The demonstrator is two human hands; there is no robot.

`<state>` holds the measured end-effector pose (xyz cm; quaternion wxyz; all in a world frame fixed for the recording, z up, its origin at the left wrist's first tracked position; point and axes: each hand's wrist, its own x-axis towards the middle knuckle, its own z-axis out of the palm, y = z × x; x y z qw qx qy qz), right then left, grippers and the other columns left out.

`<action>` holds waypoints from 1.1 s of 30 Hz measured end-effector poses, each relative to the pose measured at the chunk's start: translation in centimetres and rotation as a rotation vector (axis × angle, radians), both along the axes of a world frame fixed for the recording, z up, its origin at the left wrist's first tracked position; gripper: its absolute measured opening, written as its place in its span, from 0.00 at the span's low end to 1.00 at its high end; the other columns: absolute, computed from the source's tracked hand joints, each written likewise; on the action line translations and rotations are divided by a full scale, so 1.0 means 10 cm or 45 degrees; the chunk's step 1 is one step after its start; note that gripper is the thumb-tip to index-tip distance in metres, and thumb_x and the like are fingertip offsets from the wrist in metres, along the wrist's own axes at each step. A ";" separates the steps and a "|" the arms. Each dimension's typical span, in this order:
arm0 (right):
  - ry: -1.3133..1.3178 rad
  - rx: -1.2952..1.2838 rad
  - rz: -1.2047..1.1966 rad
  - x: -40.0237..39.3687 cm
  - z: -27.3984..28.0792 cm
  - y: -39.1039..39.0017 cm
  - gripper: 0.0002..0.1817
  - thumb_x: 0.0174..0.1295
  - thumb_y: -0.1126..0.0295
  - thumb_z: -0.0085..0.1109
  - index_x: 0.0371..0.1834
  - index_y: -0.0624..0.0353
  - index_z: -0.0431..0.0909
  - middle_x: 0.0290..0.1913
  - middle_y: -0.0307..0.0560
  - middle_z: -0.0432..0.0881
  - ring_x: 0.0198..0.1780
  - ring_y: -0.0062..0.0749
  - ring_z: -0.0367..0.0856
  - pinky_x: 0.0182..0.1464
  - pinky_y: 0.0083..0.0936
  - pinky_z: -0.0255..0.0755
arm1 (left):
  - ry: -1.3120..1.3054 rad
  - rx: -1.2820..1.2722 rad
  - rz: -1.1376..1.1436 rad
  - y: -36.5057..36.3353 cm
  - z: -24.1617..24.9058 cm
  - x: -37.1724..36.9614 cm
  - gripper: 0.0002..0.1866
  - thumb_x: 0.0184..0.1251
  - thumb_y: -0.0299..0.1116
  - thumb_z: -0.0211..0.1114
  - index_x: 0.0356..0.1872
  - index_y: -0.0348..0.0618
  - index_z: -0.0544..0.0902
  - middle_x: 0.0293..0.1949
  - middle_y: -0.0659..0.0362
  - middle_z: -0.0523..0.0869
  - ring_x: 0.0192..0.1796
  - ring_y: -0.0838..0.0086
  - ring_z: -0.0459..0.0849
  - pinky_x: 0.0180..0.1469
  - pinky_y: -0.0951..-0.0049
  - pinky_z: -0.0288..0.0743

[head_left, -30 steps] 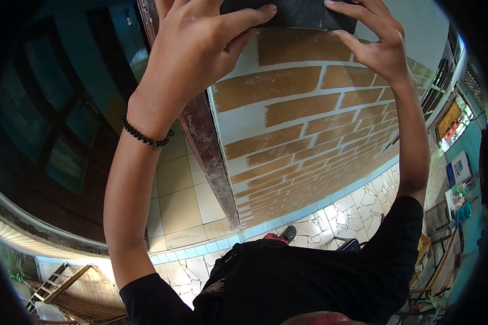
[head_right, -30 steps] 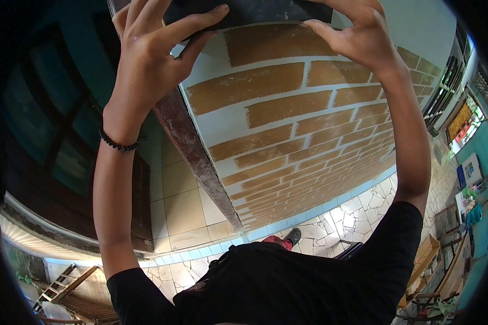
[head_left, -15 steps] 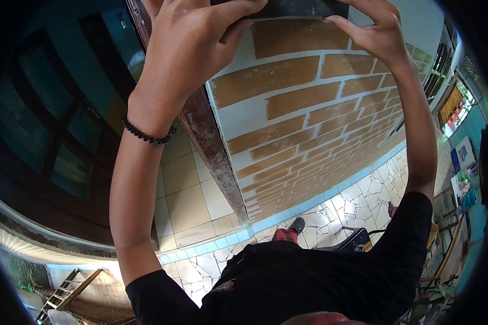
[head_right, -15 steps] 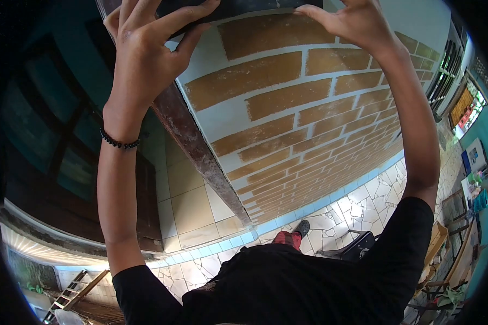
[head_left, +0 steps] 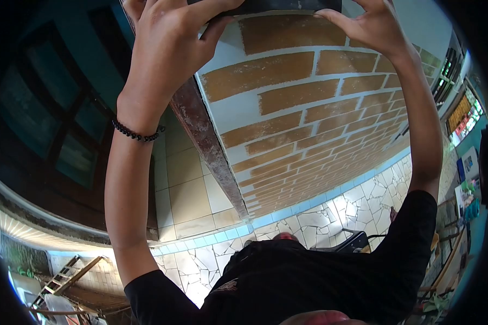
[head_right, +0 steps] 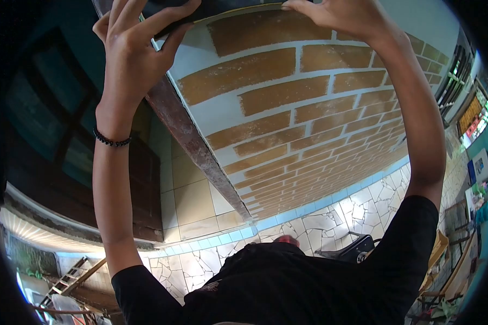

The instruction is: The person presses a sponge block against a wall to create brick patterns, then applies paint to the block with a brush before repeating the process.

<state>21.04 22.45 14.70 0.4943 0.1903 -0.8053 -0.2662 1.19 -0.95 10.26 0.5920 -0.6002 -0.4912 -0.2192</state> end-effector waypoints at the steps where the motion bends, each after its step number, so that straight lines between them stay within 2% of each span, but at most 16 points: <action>1: -0.009 0.021 0.003 0.00 0.00 0.00 0.31 0.37 0.77 0.86 0.52 0.56 0.91 0.52 0.48 0.90 0.49 0.39 0.83 0.53 0.35 0.79 | -0.007 -0.002 0.008 0.00 -0.01 0.00 0.16 0.53 0.23 0.81 0.44 0.47 0.96 0.56 0.57 0.88 0.59 0.66 0.80 0.64 0.59 0.61; 7: -0.048 0.012 0.070 -0.01 0.01 0.06 0.30 0.38 0.77 0.85 0.52 0.59 0.90 0.51 0.51 0.89 0.51 0.41 0.82 0.53 0.35 0.79 | -0.110 -0.033 0.101 -0.02 0.04 0.17 0.16 0.53 0.24 0.81 0.45 0.47 0.96 0.57 0.57 0.88 0.56 0.66 0.81 0.64 0.59 0.62; 10: -0.097 -0.048 0.113 0.02 0.04 0.01 0.29 0.39 0.78 0.84 0.51 0.59 0.90 0.50 0.51 0.88 0.51 0.43 0.81 0.53 0.37 0.79 | -0.086 -0.076 0.038 -0.03 0.07 0.13 0.16 0.53 0.24 0.82 0.45 0.47 0.96 0.58 0.56 0.88 0.54 0.65 0.81 0.64 0.58 0.62; 13: -0.165 -0.114 0.089 0.07 0.08 -0.07 0.27 0.40 0.79 0.83 0.50 0.60 0.90 0.49 0.51 0.87 0.51 0.44 0.81 0.54 0.38 0.78 | -0.149 -0.099 0.100 -0.05 0.08 0.20 0.16 0.54 0.24 0.82 0.46 0.47 0.96 0.59 0.55 0.88 0.55 0.65 0.82 0.65 0.58 0.62; 19: -0.132 -0.061 0.225 -0.03 0.10 0.08 0.25 0.40 0.79 0.81 0.47 0.61 0.90 0.48 0.50 0.87 0.51 0.45 0.81 0.55 0.40 0.78 | -0.223 -0.119 0.185 -0.06 0.10 0.39 0.16 0.55 0.24 0.81 0.46 0.47 0.96 0.60 0.54 0.87 0.58 0.63 0.82 0.66 0.57 0.62; 26: -0.110 -0.065 0.232 -0.10 0.06 0.19 0.24 0.41 0.77 0.82 0.47 0.61 0.91 0.48 0.50 0.87 0.51 0.44 0.81 0.56 0.39 0.79 | -0.035 -0.127 0.141 0.07 0.06 0.32 0.15 0.57 0.19 0.77 0.47 0.39 0.94 0.64 0.46 0.85 0.70 0.50 0.80 0.70 0.54 0.77; 29: -0.098 -0.055 0.200 -0.10 0.05 0.21 0.25 0.42 0.76 0.83 0.49 0.60 0.91 0.49 0.50 0.87 0.52 0.44 0.81 0.57 0.39 0.79 | -0.045 -0.154 0.140 0.06 0.06 0.31 0.18 0.57 0.20 0.77 0.51 0.41 0.93 0.67 0.47 0.84 0.69 0.52 0.80 0.70 0.55 0.75; 30: -0.094 -0.039 0.185 -0.11 0.05 0.23 0.25 0.42 0.75 0.84 0.49 0.60 0.91 0.49 0.49 0.87 0.52 0.44 0.81 0.57 0.39 0.79 | 0.082 -0.046 0.126 0.12 0.08 0.24 0.12 0.59 0.29 0.79 0.46 0.47 0.95 0.66 0.59 0.88 0.68 0.61 0.84 0.68 0.60 0.80; 33: -0.099 -0.018 0.125 -0.08 0.04 0.22 0.25 0.47 0.72 0.82 0.52 0.60 0.90 0.53 0.52 0.86 0.55 0.45 0.81 0.61 0.41 0.76 | 0.088 -0.069 0.157 0.14 0.06 0.15 0.12 0.61 0.31 0.81 0.45 0.45 0.95 0.66 0.60 0.88 0.67 0.62 0.85 0.68 0.61 0.81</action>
